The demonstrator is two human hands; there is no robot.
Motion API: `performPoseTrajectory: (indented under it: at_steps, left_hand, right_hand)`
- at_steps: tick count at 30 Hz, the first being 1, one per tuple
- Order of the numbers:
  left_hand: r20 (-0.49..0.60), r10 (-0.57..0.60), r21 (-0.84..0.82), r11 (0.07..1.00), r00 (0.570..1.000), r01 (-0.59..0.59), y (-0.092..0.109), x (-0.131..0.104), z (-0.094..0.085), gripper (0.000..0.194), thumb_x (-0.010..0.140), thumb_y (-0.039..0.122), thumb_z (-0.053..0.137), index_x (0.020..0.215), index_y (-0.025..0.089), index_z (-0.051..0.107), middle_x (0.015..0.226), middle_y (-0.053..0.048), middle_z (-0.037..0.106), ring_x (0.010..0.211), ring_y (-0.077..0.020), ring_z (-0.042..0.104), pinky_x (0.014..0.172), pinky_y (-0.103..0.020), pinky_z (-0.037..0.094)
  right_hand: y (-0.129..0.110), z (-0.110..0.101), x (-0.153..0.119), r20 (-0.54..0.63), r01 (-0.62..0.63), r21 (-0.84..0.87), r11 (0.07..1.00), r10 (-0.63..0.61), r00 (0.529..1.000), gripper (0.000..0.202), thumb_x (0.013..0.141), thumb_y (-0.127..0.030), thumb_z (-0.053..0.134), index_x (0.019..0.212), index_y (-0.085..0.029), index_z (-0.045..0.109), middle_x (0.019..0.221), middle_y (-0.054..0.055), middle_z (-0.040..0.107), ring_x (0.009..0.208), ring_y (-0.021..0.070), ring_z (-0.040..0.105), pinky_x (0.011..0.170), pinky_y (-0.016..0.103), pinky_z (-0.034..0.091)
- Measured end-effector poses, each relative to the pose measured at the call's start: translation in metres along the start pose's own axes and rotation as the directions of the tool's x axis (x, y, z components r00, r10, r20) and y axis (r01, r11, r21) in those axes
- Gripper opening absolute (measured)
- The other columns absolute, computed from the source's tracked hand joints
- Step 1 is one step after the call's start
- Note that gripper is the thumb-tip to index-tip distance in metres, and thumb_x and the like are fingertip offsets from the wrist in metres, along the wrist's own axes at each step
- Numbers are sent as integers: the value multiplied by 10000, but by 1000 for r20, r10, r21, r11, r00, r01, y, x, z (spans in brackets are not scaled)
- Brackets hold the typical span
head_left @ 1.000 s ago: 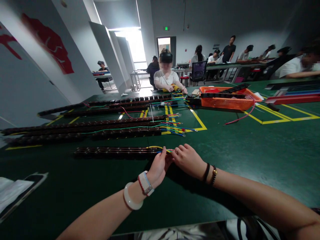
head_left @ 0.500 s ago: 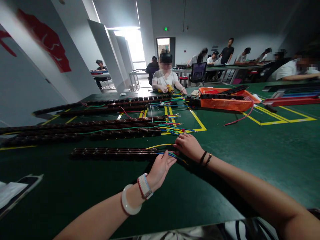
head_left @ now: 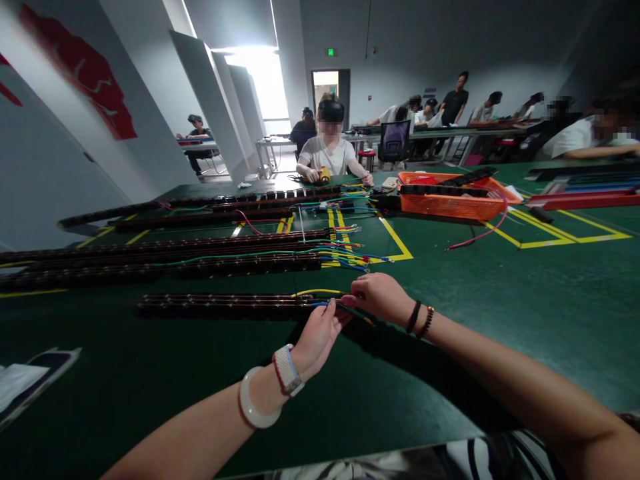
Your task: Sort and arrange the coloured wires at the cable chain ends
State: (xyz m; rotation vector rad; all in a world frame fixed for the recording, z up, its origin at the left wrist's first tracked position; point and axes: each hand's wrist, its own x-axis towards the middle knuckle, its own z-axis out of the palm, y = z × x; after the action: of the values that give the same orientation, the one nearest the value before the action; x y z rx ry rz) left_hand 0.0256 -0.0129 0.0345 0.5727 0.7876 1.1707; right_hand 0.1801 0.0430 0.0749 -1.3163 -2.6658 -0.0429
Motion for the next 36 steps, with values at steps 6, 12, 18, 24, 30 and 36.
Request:
performPoseTrajectory:
  at_steps: [6,12,18,24,30,36]
  left_hand:
    - [-7,9,-30,999,1000,-10,2,-1,2,123,864,225,546,831,121,604,946,-102,668,927,-179,626,945,-358,441]
    - [-21,3,62,998,1000,-1,5,-5,7,229,874,322,521,836,115,611,897,-115,674,858,-187,644,883,-378,477]
    - [-38,14,148,989,999,-8,5,-6,7,349,877,421,478,757,107,573,787,-133,675,770,-200,657,805,-373,502]
    - [-28,4,103,995,1000,-1,3,-4,4,292,897,338,470,744,107,563,777,-142,675,755,-211,657,782,-391,509]
    - [-35,12,71,997,999,-9,2,-2,3,259,900,289,471,726,118,558,772,-124,669,789,-208,658,849,-406,486]
    - [10,13,70,997,1000,-13,3,-4,4,238,873,333,521,799,121,601,838,-109,671,850,-199,646,886,-387,469]
  right_hand:
    - [-12,-1,-6,188,129,-88,988,-111,976,242,886,-313,473,860,-195,682,834,65,702,729,169,638,625,241,390]
    - [-5,-9,-1,114,70,-97,993,-59,992,313,897,-344,464,743,-162,667,771,78,689,716,175,636,619,248,386]
    - [8,10,7,22,29,-38,999,-28,999,262,869,-346,531,737,-159,657,766,62,680,768,164,612,663,245,371]
    - [10,25,9,-23,44,-50,998,-45,999,257,889,-322,504,764,-158,656,811,57,682,803,161,598,739,266,361]
    - [5,13,6,21,43,-79,996,-41,999,246,867,-382,532,786,-183,651,827,52,685,821,176,606,740,272,358]
    - [-8,-17,-2,71,-7,-63,998,11,997,371,881,-465,474,725,-174,644,749,70,681,702,165,623,616,245,358]
